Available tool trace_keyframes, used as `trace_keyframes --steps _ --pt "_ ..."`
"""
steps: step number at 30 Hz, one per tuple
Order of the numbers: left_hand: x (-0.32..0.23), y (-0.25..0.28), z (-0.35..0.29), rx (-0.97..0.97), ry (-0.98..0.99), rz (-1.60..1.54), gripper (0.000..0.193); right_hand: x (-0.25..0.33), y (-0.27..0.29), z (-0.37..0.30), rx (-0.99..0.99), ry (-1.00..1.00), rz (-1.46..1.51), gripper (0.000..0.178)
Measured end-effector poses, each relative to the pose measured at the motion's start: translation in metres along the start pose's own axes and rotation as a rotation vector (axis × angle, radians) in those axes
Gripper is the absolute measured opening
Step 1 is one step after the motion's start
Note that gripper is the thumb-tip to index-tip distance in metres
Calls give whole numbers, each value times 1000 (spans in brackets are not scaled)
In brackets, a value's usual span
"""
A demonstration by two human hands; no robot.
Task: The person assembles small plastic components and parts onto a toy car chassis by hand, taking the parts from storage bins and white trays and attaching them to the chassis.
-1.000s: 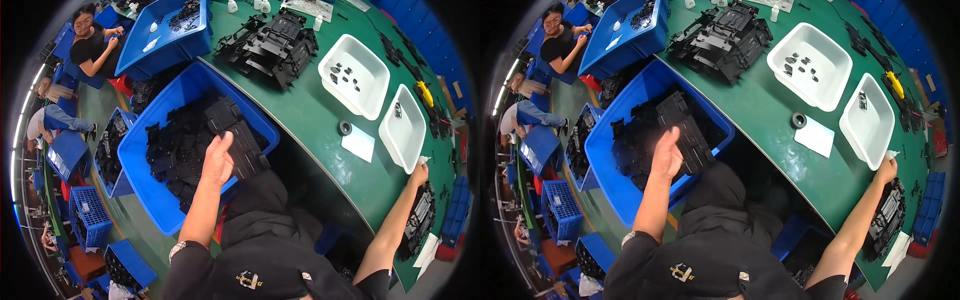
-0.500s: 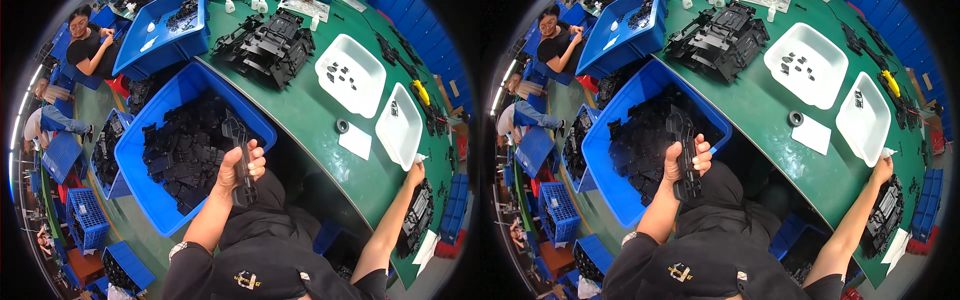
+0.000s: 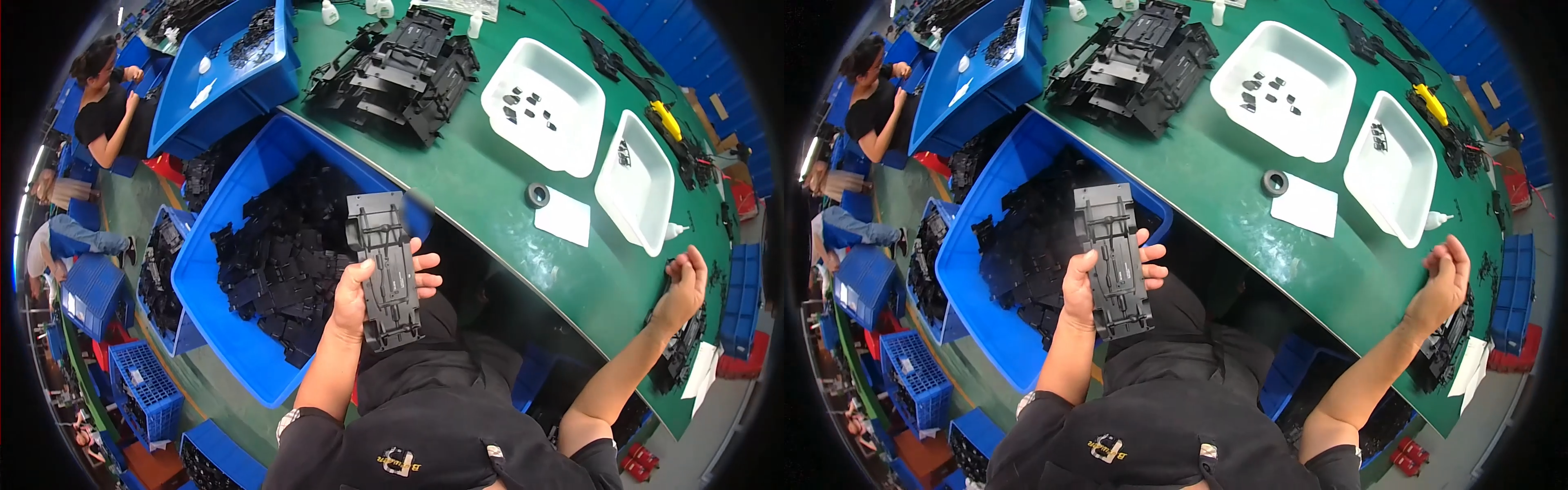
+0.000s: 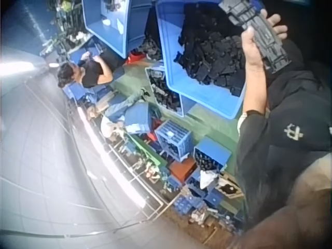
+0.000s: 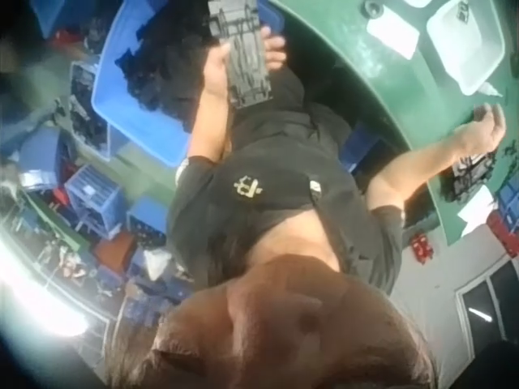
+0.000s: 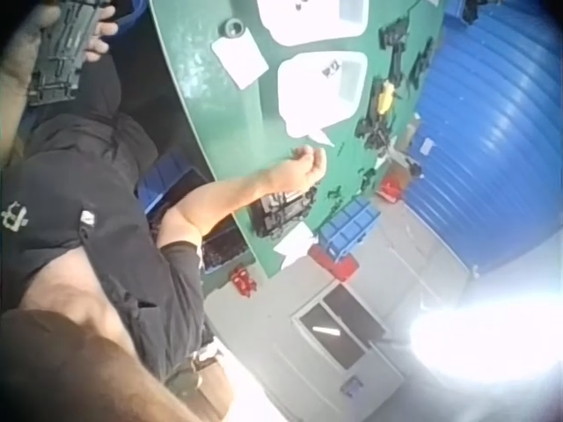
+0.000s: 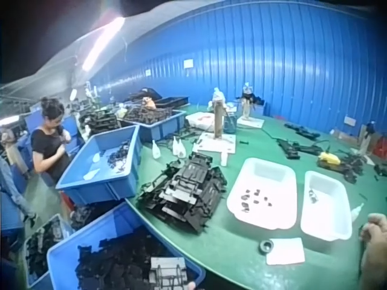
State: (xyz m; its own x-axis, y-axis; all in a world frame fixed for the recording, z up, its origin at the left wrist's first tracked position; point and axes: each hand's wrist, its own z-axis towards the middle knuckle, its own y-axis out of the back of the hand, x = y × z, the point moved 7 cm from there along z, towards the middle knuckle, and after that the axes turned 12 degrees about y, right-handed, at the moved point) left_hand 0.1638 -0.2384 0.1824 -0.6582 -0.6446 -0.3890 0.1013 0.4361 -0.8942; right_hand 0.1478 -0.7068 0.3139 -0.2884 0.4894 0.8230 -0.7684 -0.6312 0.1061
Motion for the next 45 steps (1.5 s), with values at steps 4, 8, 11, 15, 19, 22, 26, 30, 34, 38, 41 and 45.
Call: trace_keyframes --steps 4,8,11,15,19,22,26,30,34,38,41,45 --pt "3 2 -6 -53 57 22 69 42 -71 -21 252 12 62 17" --pt "16 -15 -4 62 288 75 66 95 -156 -70 647 -24 62 18" --pt "29 -39 -11 217 556 118 65 115 -221 -120 1108 11 58 31" --pt "32 -72 -9 343 703 74 70 104 -237 -151 1329 -207 328 23" --pt "20 -68 -3 360 547 -158 88 86 -215 -140 1094 -401 389 21" --pt "29 23 2 323 211 -481 70 76 -201 -131 841 -564 527 21" --pt "13 -44 6 243 -189 82 75 71 -203 -150 668 -626 575 23" --pt "-8 -67 17 -187 -563 64 48 76 -211 -179 843 -538 443 20" --pt "-35 -42 9 -391 -644 256 34 88 -221 -126 930 -52 138 19" --pt "-43 -34 -3 -383 -562 367 32 65 -258 -17 683 302 -197 17" --pt "-37 -19 -3 -412 -490 371 27 8 -301 31 786 109 -458 18" --pt "-33 -4 -8 -415 -488 364 24 -37 -341 44 872 27 -675 20"
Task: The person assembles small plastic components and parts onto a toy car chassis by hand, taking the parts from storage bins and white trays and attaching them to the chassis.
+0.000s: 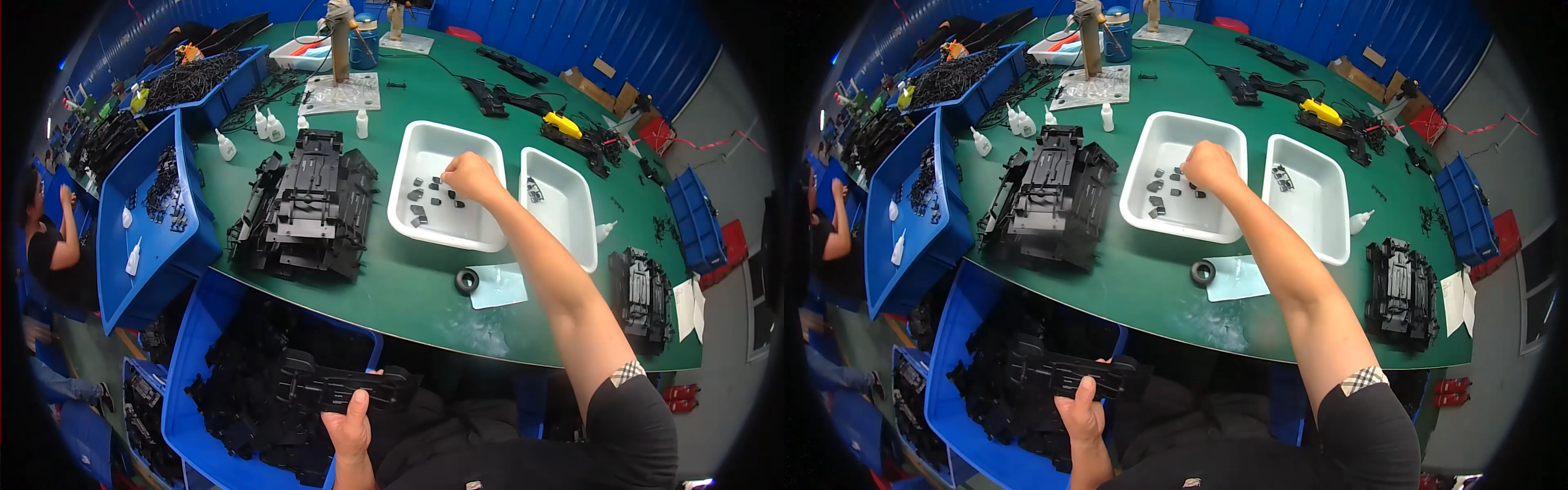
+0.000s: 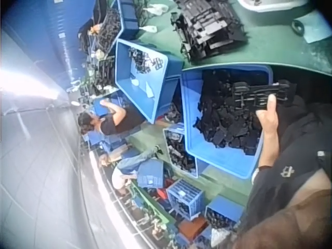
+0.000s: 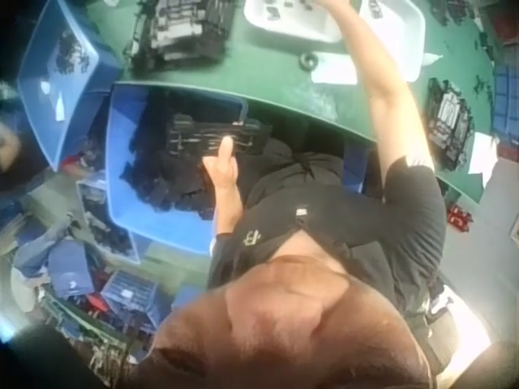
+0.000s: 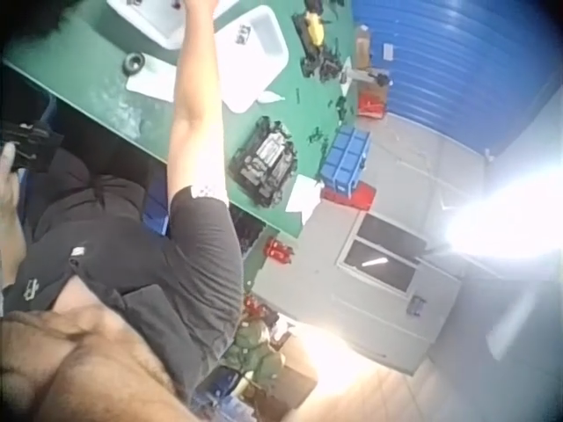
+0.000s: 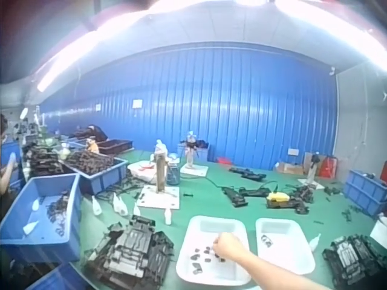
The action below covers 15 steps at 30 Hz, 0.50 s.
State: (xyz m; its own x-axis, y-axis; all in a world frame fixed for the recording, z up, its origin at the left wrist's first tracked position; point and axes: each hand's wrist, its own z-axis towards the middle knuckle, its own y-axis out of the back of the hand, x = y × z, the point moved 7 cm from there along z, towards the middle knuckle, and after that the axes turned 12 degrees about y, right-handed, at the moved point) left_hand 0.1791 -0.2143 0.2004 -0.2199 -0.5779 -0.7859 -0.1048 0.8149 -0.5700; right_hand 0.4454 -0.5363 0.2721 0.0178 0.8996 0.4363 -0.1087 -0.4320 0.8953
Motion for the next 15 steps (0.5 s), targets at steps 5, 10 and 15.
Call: trace_keyframes --steps 5,10,15 --pt "5 16 -1 -20 21 13 24 -7 -30 15 32 -54 -118 18" --pt "5 16 2 39 23 88 27 -10 -28 20 40 -40 -46 15" --pt "6 1 0 29 46 3 26 -11 22 -10 -199 97 708 13"
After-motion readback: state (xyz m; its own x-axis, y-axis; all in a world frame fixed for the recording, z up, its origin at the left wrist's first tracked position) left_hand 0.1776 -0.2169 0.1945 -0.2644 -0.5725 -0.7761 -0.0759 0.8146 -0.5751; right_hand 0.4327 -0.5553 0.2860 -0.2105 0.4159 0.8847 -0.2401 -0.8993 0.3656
